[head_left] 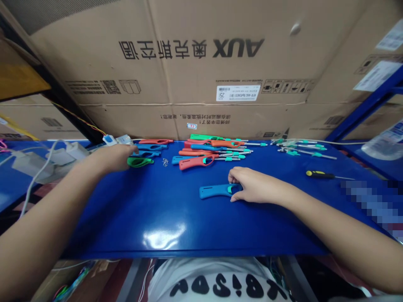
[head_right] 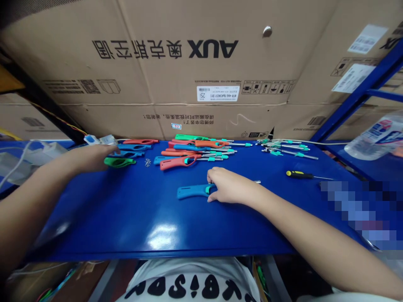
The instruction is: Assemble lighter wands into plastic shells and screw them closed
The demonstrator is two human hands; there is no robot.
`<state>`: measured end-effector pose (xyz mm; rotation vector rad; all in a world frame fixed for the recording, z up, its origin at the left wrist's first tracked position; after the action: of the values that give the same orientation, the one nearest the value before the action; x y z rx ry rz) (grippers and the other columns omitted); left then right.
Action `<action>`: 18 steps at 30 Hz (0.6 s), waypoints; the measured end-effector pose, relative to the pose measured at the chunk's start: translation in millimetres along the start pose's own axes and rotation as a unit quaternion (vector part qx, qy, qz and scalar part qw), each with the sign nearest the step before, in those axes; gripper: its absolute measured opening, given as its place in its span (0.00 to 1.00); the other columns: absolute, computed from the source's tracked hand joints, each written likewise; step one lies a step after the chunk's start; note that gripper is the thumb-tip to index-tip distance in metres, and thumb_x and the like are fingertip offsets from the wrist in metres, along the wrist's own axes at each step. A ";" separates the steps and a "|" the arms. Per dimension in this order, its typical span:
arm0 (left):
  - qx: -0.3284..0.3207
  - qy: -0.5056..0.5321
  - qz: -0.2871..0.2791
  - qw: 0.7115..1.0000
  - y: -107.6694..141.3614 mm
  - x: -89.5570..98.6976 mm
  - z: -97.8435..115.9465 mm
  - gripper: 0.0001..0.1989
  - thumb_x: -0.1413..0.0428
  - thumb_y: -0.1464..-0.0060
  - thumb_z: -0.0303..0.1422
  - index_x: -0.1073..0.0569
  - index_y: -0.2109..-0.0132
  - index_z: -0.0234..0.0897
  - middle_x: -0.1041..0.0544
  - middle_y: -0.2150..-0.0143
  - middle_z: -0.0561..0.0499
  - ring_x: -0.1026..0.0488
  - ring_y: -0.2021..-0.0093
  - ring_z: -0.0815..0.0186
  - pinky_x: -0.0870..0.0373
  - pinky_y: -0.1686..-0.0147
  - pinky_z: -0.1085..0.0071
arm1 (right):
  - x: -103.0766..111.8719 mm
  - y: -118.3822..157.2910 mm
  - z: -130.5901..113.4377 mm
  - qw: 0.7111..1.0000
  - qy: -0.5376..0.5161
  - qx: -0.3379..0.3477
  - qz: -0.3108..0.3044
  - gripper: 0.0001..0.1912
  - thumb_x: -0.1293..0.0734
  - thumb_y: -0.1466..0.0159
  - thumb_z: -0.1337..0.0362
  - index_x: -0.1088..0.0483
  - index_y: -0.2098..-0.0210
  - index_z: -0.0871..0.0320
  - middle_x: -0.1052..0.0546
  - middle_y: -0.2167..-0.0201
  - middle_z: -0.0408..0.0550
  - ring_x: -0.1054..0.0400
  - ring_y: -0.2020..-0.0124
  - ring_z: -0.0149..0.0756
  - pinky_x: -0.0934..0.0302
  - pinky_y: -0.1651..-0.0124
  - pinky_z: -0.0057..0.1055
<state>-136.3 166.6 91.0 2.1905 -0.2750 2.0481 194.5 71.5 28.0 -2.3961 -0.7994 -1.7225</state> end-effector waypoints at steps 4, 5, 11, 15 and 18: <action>-0.125 -0.061 -0.036 0.990 31.1 4.3 79.6 0.18 0.45 0.45 0.26 0.26 0.47 0.34 0.22 0.50 0.44 0.26 0.54 0.57 0.32 0.55 0.66 | 1.5 0.2 -6.6 0.999 0.030 0.024 0.008 0.18 0.23 0.44 0.58 0.30 0.60 0.59 0.26 0.58 0.51 0.31 0.58 0.43 0.41 0.59 0.32; -0.165 -0.034 -0.034 0.985 42.3 5.6 105.6 0.17 0.44 0.43 0.30 0.27 0.46 0.37 0.23 0.47 0.46 0.26 0.52 0.57 0.31 0.53 0.65 | 1.2 0.7 -8.9 0.999 0.038 0.029 0.009 0.18 0.23 0.43 0.58 0.30 0.60 0.59 0.26 0.58 0.52 0.31 0.58 0.43 0.41 0.59 0.33; -0.320 0.100 -0.034 0.942 88.2 -22.8 219.8 0.27 0.44 0.38 0.44 0.35 0.36 0.37 0.27 0.43 0.41 0.29 0.45 0.51 0.31 0.46 0.56 | -6.5 4.1 -21.3 0.999 0.001 0.048 0.013 0.20 0.23 0.44 0.58 0.32 0.60 0.59 0.26 0.58 0.51 0.32 0.58 0.42 0.41 0.58 0.32; -0.354 0.178 -0.012 0.918 83.4 -46.1 239.7 0.19 0.44 0.36 0.38 0.32 0.41 0.36 0.28 0.46 0.42 0.30 0.47 0.53 0.30 0.48 0.57 | -14.8 4.6 -21.4 0.998 -0.047 0.038 0.027 0.22 0.22 0.45 0.54 0.34 0.61 0.58 0.26 0.60 0.49 0.32 0.59 0.40 0.43 0.62 0.31; -0.364 0.208 0.007 0.908 77.2 -51.5 239.3 0.17 0.44 0.35 0.38 0.30 0.43 0.35 0.27 0.48 0.42 0.31 0.49 0.53 0.30 0.49 0.56 | -15.8 6.3 -22.7 0.997 -0.048 0.045 0.044 0.21 0.23 0.44 0.53 0.35 0.62 0.58 0.26 0.61 0.50 0.32 0.60 0.41 0.43 0.62 0.31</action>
<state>76.4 41.4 20.5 1.2853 -0.8358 1.9145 174.3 52.2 23.3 -2.4301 -0.7536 -1.5160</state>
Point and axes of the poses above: each hand's wrist, its own y-axis away from the middle knuckle, its own x-axis out of the back of the hand, z = x × y, the point moved 9 cm from there along -y, towards the middle knuckle
